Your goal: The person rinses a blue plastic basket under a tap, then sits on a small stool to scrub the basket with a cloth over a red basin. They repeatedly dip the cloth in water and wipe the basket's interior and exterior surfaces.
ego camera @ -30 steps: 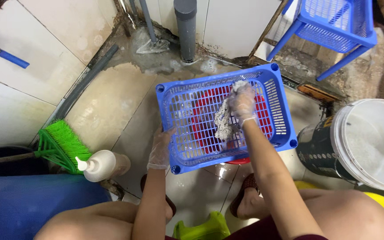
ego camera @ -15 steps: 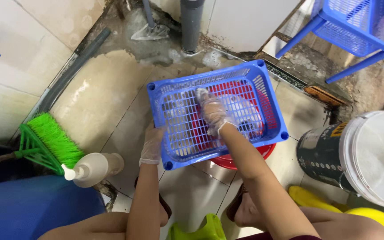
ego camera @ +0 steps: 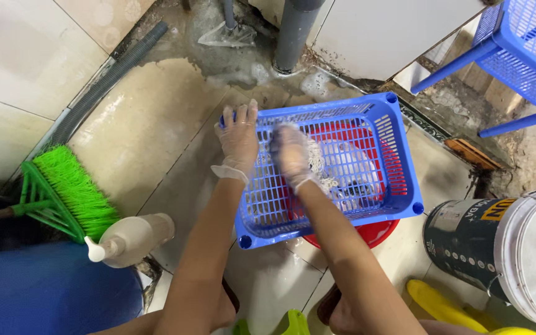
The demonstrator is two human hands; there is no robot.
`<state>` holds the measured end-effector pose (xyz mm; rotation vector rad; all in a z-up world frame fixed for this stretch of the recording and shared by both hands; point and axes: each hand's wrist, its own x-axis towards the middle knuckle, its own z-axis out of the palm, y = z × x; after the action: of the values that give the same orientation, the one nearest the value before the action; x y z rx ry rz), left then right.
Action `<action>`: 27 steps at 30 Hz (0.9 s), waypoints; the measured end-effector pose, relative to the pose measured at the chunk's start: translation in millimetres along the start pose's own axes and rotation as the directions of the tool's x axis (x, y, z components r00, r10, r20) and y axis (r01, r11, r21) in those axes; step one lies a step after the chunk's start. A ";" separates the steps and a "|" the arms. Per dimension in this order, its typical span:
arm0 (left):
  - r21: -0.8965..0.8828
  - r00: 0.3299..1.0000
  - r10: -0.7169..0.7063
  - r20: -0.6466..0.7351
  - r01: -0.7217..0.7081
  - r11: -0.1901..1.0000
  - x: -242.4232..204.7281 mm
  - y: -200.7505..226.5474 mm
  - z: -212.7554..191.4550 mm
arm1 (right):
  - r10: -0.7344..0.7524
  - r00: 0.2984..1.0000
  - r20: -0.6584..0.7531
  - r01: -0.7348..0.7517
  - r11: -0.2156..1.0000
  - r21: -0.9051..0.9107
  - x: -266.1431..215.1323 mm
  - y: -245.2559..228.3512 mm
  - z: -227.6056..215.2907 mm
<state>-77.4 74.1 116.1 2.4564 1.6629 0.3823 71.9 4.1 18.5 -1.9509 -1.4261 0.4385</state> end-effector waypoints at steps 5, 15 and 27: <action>0.056 0.987 0.086 -0.139 -0.079 0.995 -4.6 -6.4 14.6 | -0.396 0.862 0.315 0.504 0.727 -0.466 14.0 -22.9 16.0; -0.045 0.991 0.099 -0.086 -0.103 0.994 -2.4 -13.5 20.1 | -0.167 0.986 0.024 0.159 0.872 -0.462 19.8 30.0 -108.0; -0.005 0.985 0.138 -0.108 -0.139 0.990 -0.7 -11.8 13.4 | 0.074 0.937 0.343 0.032 0.955 -0.294 7.1 -10.0 -30.0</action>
<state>-84.2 78.1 100.1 2.5934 1.5261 0.5497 85.8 2.9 47.7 -2.2067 -1.7828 0.6403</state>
